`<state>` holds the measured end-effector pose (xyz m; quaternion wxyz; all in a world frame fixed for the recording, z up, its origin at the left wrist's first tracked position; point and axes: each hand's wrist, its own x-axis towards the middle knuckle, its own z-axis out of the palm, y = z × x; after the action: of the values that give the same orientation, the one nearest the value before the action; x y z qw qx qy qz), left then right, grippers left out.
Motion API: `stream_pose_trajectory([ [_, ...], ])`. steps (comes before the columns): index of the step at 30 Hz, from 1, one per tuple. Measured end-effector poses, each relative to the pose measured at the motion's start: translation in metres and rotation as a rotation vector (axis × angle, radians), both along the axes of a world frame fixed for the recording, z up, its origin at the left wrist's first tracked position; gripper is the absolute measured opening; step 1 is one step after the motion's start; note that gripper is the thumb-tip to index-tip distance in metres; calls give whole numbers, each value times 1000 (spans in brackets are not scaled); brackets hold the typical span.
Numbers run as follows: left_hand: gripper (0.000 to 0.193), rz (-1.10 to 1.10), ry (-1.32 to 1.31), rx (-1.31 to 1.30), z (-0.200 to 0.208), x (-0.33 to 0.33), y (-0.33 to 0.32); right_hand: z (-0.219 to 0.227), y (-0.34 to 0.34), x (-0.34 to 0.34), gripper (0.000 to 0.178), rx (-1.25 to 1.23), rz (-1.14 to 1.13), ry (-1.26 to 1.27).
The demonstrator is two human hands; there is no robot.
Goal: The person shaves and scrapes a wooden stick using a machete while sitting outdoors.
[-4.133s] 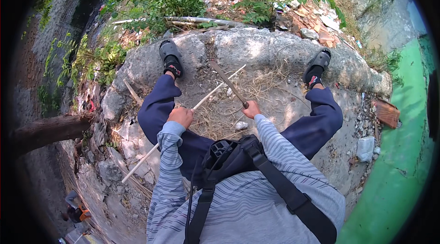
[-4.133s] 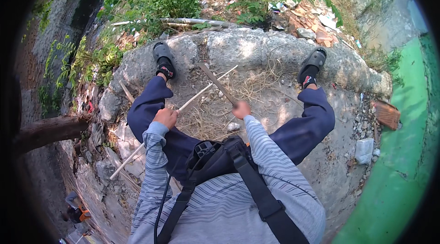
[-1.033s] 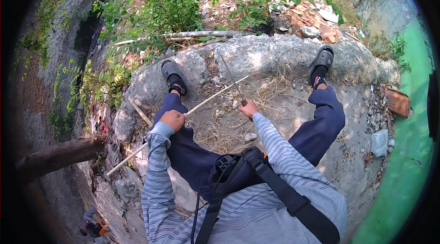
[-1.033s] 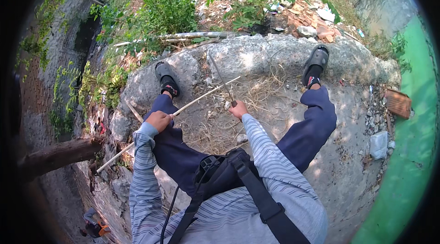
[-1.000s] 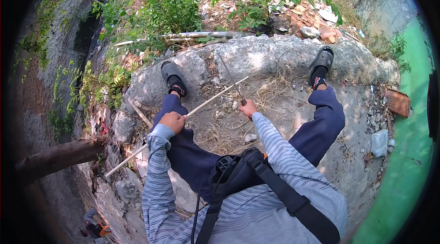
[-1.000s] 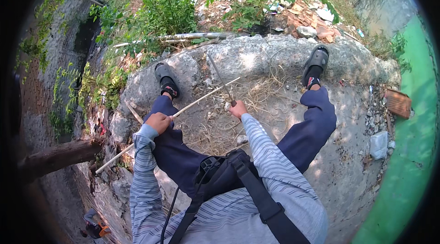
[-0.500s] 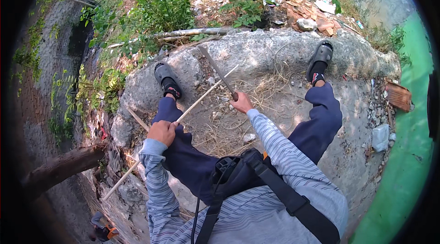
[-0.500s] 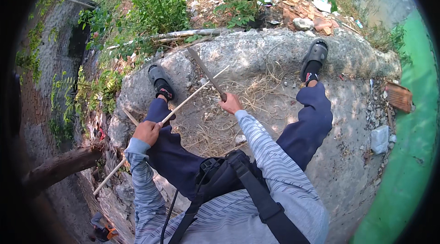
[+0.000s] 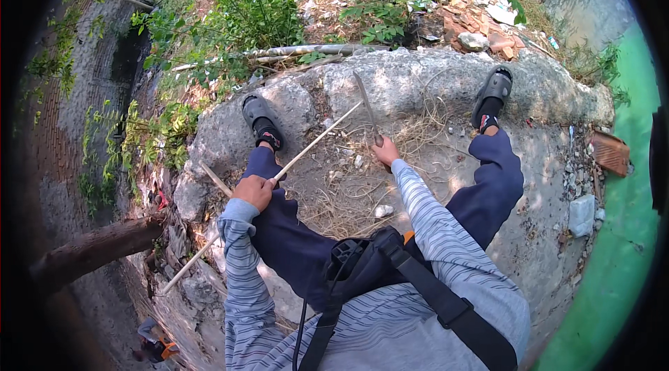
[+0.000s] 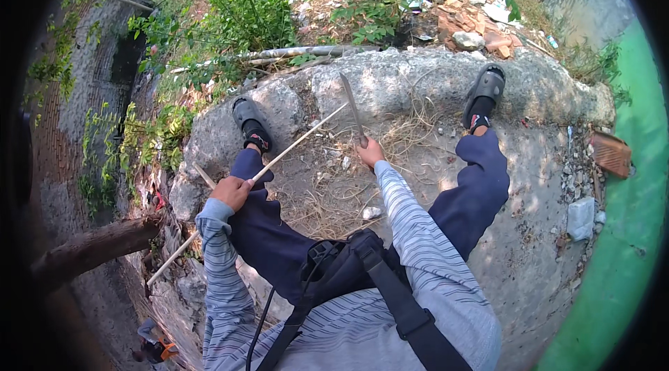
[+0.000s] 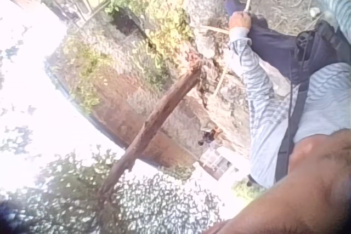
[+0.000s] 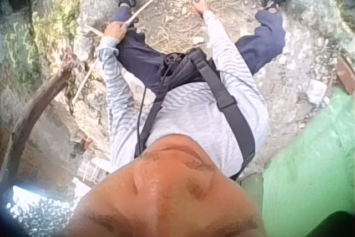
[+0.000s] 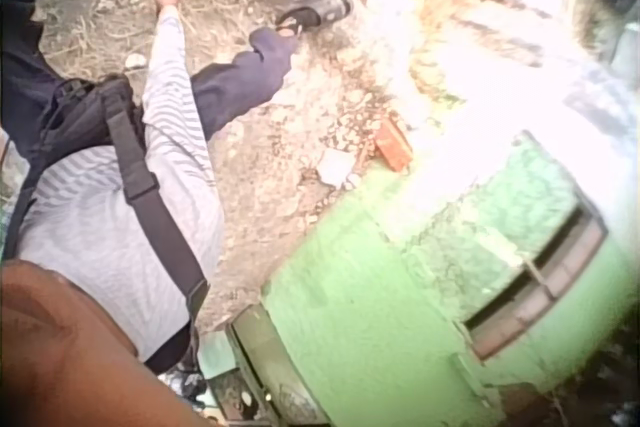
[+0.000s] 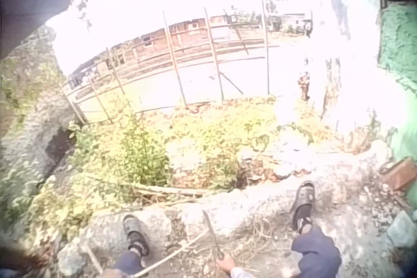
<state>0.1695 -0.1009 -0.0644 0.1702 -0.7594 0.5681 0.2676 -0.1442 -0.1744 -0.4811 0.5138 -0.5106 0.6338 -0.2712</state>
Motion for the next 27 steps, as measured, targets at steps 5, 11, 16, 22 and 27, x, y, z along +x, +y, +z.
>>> stream_pose_trajectory([
  [5,44,3,56,-14,-3,8,4,27,5,-8,36,281,-58,-191],
  [11,45,-24,83,-29,-5,5,-2,51,8,-12,43,-7,-88,128],
  [16,45,9,64,-9,0,0,2,99,-7,25,37,-185,101,27],
  [22,45,-55,14,-113,4,-12,11,128,-18,58,37,-170,286,13],
  [27,45,-66,31,-83,0,-6,4,93,-35,54,34,-50,147,100],
])
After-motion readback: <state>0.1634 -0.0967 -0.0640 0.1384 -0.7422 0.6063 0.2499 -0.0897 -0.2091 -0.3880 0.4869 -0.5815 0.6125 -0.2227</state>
